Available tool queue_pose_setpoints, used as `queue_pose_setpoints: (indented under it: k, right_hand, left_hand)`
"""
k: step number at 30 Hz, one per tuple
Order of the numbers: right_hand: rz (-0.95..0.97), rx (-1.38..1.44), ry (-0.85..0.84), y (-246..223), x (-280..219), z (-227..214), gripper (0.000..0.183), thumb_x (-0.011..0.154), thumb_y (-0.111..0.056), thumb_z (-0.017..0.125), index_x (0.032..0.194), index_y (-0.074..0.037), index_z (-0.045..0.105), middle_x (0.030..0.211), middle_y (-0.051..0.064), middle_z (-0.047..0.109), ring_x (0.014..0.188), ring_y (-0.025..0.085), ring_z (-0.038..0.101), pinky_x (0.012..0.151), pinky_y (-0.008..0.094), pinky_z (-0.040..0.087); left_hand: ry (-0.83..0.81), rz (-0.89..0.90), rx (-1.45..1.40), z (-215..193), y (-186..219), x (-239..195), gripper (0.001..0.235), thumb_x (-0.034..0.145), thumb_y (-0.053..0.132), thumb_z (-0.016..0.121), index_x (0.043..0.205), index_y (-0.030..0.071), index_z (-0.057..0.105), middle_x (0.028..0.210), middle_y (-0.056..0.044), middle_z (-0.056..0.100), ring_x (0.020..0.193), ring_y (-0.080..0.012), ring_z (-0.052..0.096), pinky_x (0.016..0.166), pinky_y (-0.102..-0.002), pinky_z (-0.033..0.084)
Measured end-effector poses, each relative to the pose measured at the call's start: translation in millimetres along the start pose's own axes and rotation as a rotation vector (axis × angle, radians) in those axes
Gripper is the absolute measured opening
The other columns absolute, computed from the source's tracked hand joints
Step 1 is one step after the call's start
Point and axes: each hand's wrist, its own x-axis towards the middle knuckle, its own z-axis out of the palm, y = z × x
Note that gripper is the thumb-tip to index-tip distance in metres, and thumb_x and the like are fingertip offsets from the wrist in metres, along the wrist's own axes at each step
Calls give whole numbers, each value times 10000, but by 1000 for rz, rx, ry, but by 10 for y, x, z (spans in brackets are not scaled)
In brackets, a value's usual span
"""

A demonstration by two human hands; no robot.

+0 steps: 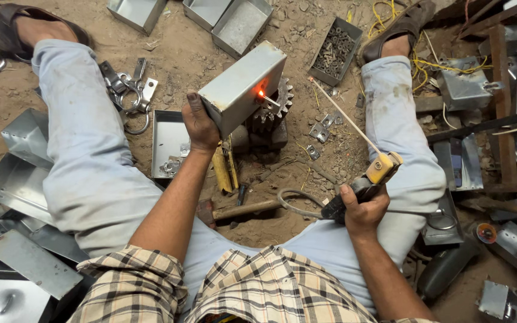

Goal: The person hammers a metal component, attaches a latch and hinge with a tool, and welds a metal box together.

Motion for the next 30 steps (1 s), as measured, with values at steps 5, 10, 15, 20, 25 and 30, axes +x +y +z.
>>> queue_pose_setpoints:
  k: [5,10,15,20,25,30]
  right_hand:
    - [10,-87,15,15,10,-16,377,824,-255,825,1008,-41,576,832,-1,602,743,116,564,723,267,493]
    - [17,-62,28,19,3,-21,385,812,-265,828,1003,-40,581,825,1,605,732,116,572,715,266,499]
    - [13,-71,25,27,10,-22,379,821,-263,836,995,-41,583,826,6,609,728,117,574,716,267,499]
    - [56,-62,17,51,19,-20,369,811,-249,832,983,-34,586,804,11,631,707,112,592,704,263,513]
    - [74,-57,23,78,33,-28,377,811,-253,834,987,-27,589,814,18,633,712,114,593,706,266,514]
    - [52,-117,19,102,44,-40,395,817,-279,831,1007,-26,594,836,17,643,735,120,600,724,272,518]
  left_hand:
    - [27,-35,-116,4,-11,41,802,1077,700,294,934,5,666,824,-69,663,770,-167,666,660,-302,541]
    - [135,-367,-496,97,179,209,742,1008,689,347,1245,21,567,1148,-135,644,1070,-266,730,878,-415,639]
    - [162,-802,-723,213,248,287,695,1013,604,276,1382,95,572,1317,-145,679,1204,-315,687,1031,-500,564]
    - [224,-1064,-611,261,47,341,617,1035,541,295,1361,98,574,1270,-136,686,1143,-309,697,976,-533,567]
    - [133,-985,-569,198,-226,542,562,1059,484,358,1351,51,565,1260,-170,678,1113,-318,709,944,-504,605]
    - [8,-919,-159,128,-307,600,571,1070,457,330,1354,21,565,1232,-194,690,1118,-264,720,957,-404,601]
